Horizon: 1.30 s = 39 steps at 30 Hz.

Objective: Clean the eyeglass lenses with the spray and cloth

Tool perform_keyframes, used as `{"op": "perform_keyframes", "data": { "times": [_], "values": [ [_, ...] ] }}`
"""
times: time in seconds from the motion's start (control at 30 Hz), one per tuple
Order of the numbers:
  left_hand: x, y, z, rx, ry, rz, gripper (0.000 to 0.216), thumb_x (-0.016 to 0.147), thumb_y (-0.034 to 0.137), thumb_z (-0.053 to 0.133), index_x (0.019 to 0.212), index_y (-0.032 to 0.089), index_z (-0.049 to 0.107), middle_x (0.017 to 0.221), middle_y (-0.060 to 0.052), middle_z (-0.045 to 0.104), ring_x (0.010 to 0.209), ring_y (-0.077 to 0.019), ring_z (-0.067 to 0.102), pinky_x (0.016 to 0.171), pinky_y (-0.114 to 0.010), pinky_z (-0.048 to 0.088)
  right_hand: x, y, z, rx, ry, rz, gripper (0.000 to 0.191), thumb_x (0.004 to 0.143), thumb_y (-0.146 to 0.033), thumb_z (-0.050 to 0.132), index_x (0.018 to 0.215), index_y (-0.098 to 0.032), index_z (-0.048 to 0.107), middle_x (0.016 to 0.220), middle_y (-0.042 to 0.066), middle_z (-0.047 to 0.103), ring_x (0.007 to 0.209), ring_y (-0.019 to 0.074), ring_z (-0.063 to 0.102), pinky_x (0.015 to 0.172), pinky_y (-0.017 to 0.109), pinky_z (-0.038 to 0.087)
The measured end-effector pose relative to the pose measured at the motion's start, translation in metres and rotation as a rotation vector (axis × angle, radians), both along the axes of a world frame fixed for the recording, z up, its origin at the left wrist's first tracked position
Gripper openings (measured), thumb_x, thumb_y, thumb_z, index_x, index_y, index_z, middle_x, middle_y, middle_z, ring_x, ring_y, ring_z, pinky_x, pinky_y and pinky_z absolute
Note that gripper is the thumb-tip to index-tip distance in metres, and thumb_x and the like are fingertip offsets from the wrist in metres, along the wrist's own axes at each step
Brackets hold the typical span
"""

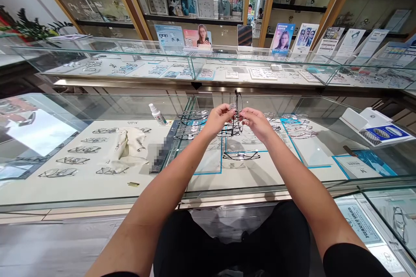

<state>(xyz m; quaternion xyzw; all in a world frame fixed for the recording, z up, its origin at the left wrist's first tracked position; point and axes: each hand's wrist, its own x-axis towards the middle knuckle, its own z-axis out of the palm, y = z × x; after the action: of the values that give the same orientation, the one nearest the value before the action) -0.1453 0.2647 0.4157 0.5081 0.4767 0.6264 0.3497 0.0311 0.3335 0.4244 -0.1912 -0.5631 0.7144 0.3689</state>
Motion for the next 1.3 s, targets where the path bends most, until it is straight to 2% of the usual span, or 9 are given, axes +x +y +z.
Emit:
{"op": "perform_keyframes", "data": {
  "times": [0.17,0.27,0.37,0.53,0.67,0.87,1.07,1.17,1.3],
  "values": [
    [-0.003,0.005,-0.003,0.101,0.137,0.060,0.056,0.080,0.072,0.084,0.087,0.021,0.063,0.079,-0.001,0.064,0.075,-0.0156,0.057,0.072,-0.031,0.047,0.001,0.000,0.003,-0.017,-0.003,0.007,0.026,0.064,-0.042,0.091,0.073,-0.023,0.077,0.082,0.000,0.072,0.083,0.0159,0.062,0.076,0.030,0.042],
    [-0.012,0.003,-0.002,0.193,0.326,0.271,0.044,0.094,0.065,0.072,0.088,0.022,0.063,0.086,-0.004,0.066,0.081,-0.0191,0.059,0.075,-0.034,0.046,0.003,0.000,0.005,-0.018,-0.009,0.008,0.024,0.064,-0.040,0.089,0.071,-0.022,0.076,0.083,0.001,0.073,0.082,0.0158,0.062,0.076,0.030,0.043],
    [-0.022,-0.002,0.001,0.289,0.600,0.515,0.027,0.105,0.046,0.061,0.090,0.023,0.064,0.095,-0.008,0.070,0.092,-0.0239,0.061,0.085,-0.039,0.045,0.005,0.000,0.006,-0.007,-0.050,0.024,0.021,0.064,-0.039,0.086,0.070,-0.022,0.074,0.081,0.001,0.072,0.080,0.0159,0.062,0.075,0.030,0.043],
    [-0.031,-0.006,0.003,0.279,0.794,0.695,0.015,0.105,0.033,0.060,0.095,0.025,0.069,0.107,-0.010,0.073,0.107,-0.0305,0.061,0.098,-0.045,0.041,0.005,0.001,0.005,0.004,-0.093,0.087,0.020,0.065,-0.038,0.082,0.067,-0.021,0.073,0.078,0.002,0.070,0.076,0.0152,0.059,0.071,0.030,0.041],
    [-0.027,-0.006,0.003,0.238,0.794,0.687,0.017,0.106,0.036,0.059,0.099,0.026,0.071,0.112,-0.010,0.074,0.111,-0.0318,0.061,0.100,-0.046,0.040,0.005,0.000,0.005,-0.010,-0.077,0.127,0.024,0.067,-0.041,0.086,0.071,-0.022,0.071,0.082,0.002,0.072,0.079,0.0161,0.062,0.074,0.030,0.045],
    [-0.024,-0.006,0.005,0.287,0.662,0.603,0.029,0.106,0.051,0.059,0.097,0.025,0.070,0.105,-0.009,0.076,0.102,-0.0274,0.064,0.096,-0.043,0.044,0.006,-0.003,0.007,-0.057,-0.032,0.151,0.031,0.066,-0.044,0.091,0.077,-0.024,0.070,0.089,0.002,0.076,0.089,0.0182,0.066,0.079,0.030,0.049],
    [-0.023,-0.007,0.006,0.234,0.531,0.580,0.047,0.106,0.063,0.056,0.081,0.024,0.066,0.092,-0.006,0.072,0.097,-0.0244,0.063,0.092,-0.040,0.045,0.005,-0.005,0.006,-0.055,-0.042,0.175,0.029,0.066,-0.040,0.091,0.073,-0.024,0.068,0.088,0.001,0.075,0.095,0.0198,0.067,0.081,0.030,0.049],
    [-0.022,-0.007,0.006,0.229,0.496,0.590,0.043,0.102,0.061,0.063,0.082,0.024,0.064,0.091,-0.006,0.070,0.093,-0.0229,0.061,0.090,-0.038,0.045,0.005,-0.007,0.007,-0.052,-0.043,0.189,0.028,0.066,-0.039,0.090,0.071,-0.024,0.067,0.088,0.001,0.074,0.096,0.0197,0.067,0.082,0.031,0.048],
    [-0.018,-0.009,0.008,0.234,0.403,0.649,0.037,0.096,0.054,0.074,0.086,0.024,0.055,0.084,-0.001,0.061,0.077,-0.0175,0.053,0.077,-0.033,0.042,0.005,-0.008,0.006,-0.048,-0.048,0.198,0.030,0.067,-0.040,0.091,0.071,-0.024,0.066,0.091,0.001,0.075,0.101,0.0214,0.070,0.083,0.031,0.048]
  ]
}}
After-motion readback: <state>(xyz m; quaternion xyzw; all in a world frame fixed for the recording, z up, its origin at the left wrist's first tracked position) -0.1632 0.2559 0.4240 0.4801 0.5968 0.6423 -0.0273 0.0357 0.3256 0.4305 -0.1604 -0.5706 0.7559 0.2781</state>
